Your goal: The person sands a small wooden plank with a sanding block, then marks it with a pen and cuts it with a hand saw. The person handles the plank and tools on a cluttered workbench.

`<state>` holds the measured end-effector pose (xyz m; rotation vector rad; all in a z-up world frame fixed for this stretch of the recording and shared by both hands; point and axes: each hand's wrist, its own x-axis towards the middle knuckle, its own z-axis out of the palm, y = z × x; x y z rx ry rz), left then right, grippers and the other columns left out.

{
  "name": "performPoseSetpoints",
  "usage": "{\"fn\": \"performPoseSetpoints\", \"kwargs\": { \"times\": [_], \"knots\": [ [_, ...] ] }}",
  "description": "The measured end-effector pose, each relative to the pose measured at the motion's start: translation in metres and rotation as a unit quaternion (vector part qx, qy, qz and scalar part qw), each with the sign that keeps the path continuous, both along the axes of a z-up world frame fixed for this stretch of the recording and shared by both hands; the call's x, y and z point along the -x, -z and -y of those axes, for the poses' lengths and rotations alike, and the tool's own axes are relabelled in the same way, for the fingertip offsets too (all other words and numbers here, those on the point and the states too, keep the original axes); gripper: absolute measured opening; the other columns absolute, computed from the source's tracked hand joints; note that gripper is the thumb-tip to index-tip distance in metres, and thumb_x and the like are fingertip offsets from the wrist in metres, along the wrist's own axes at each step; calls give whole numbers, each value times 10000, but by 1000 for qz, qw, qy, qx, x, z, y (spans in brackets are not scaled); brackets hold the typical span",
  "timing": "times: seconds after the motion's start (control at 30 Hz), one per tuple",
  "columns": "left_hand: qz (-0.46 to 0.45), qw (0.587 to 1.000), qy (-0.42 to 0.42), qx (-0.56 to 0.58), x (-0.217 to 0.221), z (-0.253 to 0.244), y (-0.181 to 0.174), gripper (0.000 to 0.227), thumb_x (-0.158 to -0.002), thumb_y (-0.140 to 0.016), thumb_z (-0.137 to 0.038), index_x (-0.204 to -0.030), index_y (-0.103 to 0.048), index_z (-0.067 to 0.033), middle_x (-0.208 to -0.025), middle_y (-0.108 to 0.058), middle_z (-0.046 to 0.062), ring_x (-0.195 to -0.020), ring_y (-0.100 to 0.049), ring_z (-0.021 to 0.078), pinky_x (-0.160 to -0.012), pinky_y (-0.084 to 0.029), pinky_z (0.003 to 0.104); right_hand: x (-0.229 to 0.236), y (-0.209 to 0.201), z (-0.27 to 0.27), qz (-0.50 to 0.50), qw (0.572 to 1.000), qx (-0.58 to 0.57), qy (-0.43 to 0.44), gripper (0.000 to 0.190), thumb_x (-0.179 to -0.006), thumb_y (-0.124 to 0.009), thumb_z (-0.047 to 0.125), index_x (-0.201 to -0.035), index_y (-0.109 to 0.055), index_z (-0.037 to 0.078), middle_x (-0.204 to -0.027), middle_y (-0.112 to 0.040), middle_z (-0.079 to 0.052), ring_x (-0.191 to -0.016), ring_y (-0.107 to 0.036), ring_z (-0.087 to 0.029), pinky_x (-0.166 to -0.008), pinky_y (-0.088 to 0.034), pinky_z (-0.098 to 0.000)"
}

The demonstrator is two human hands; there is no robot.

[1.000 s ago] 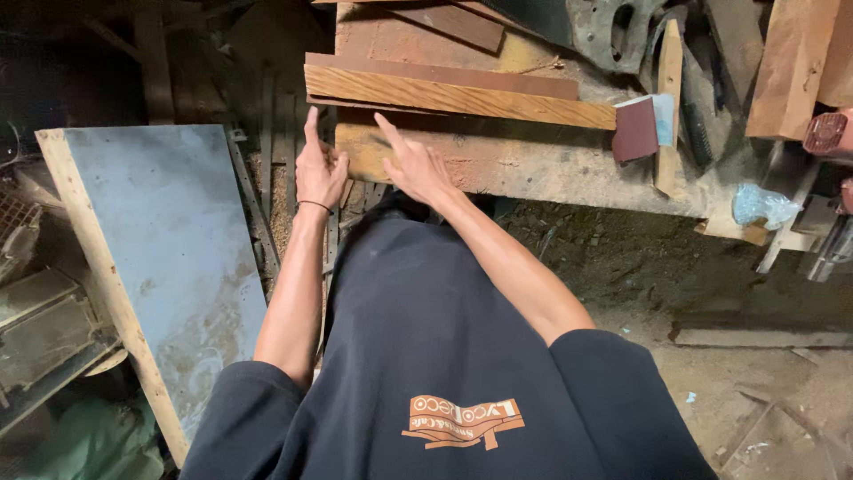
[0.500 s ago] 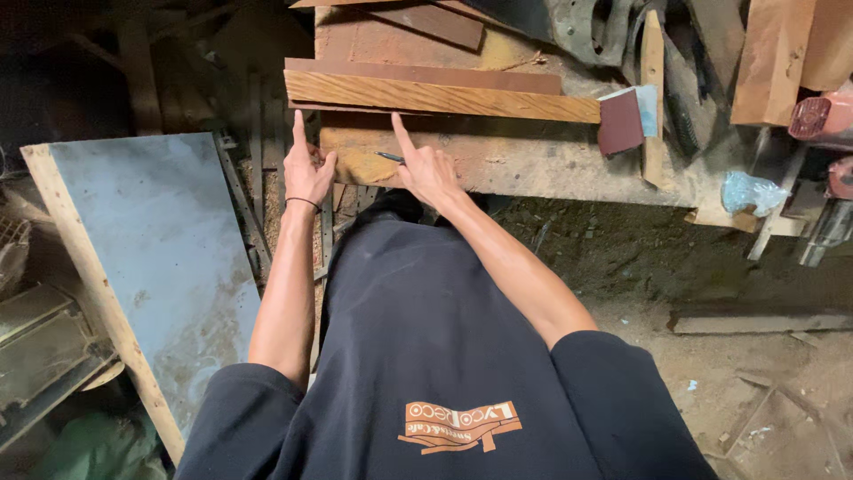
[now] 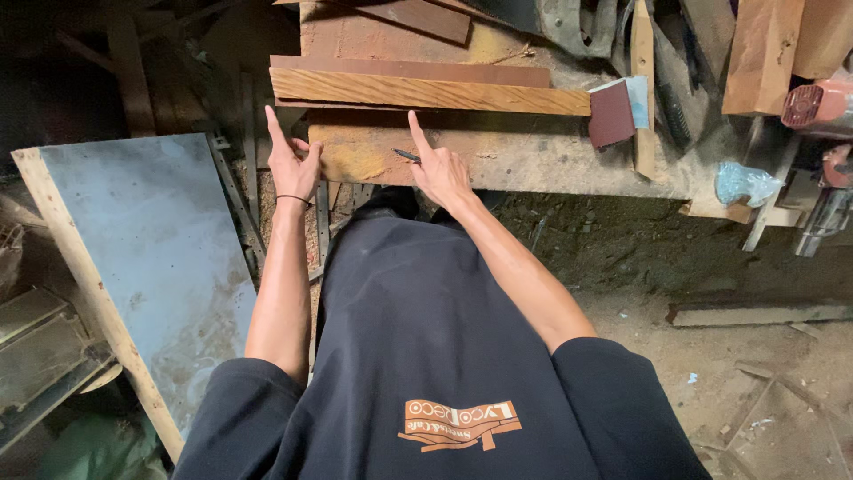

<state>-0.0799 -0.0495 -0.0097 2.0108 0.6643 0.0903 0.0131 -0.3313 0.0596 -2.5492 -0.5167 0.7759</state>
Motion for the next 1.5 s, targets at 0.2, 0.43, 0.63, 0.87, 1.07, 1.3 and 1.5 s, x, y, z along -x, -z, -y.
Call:
{"fn": "performPoseSetpoints", "kwargs": {
  "times": [0.2,0.43,0.63,0.87,1.07,1.3,1.5],
  "knots": [
    [-14,1000,4,22,-4,-3,2,1009,-945,-787,-110,-1700,-134,-250,-836,-688,23,-739,-652,105,-718,-581,290,0,0,-1,-8,1000,8,0,996,-903,-655,156,-1661,-23,294,-548,-570,-111,-437,-525,-269,-481,-491,-462],
    [52,992,60,-97,-4,16,-34,955,-919,-721,-26,-1680,-163,-170,-858,-609,55,-720,-594,149,-684,-560,303,0,-5,-5,-18,1000,-7,19,1004,-893,-666,188,-1648,-23,350,-655,-656,-202,-579,-649,-400,-620,-523,-533],
    [-89,956,280,12,-21,58,-43,776,-928,-633,-33,-1632,-408,-269,-671,-584,45,-620,-559,141,-642,-525,303,0,-2,2,-78,991,-89,69,975,-906,-641,157,-1646,-54,397,-688,-672,-193,-617,-670,-378,-692,-539,-490],
    [-5,944,286,162,-39,109,-35,989,-856,-690,-32,-1665,-165,-251,-669,-546,52,-579,-510,148,-589,-472,336,4,12,5,-104,967,-206,108,959,-925,-632,53,-1670,-147,412,-714,-566,-147,-627,-471,-165,-676,-488,-307],
    [-15,931,289,222,-42,114,-36,1045,-834,-657,42,-1685,-154,-297,-735,-537,43,-652,-504,124,-627,-490,306,5,22,10,-164,927,-310,130,974,-891,-635,-44,-1643,-198,393,-941,-598,73,-662,-398,-79,-628,-451,-240],
    [-20,931,281,234,-46,122,-35,1082,-802,-636,56,-1687,-131,-308,-736,-545,41,-649,-488,120,-642,-484,288,3,34,14,-222,897,-341,174,934,-908,-605,-51,-1671,-255,359,-773,-417,66,-651,-350,-57,-589,-392,-232],
    [-40,948,285,133,-46,126,-40,1032,-850,-649,-6,-1674,-95,-287,-629,-524,99,-547,-485,218,-598,-473,351,1,40,14,-242,861,-412,175,891,-923,-592,-83,-1652,-250,299,-1157,-609,122,-679,-376,-40,-598,-409,-236]
  ]
}}
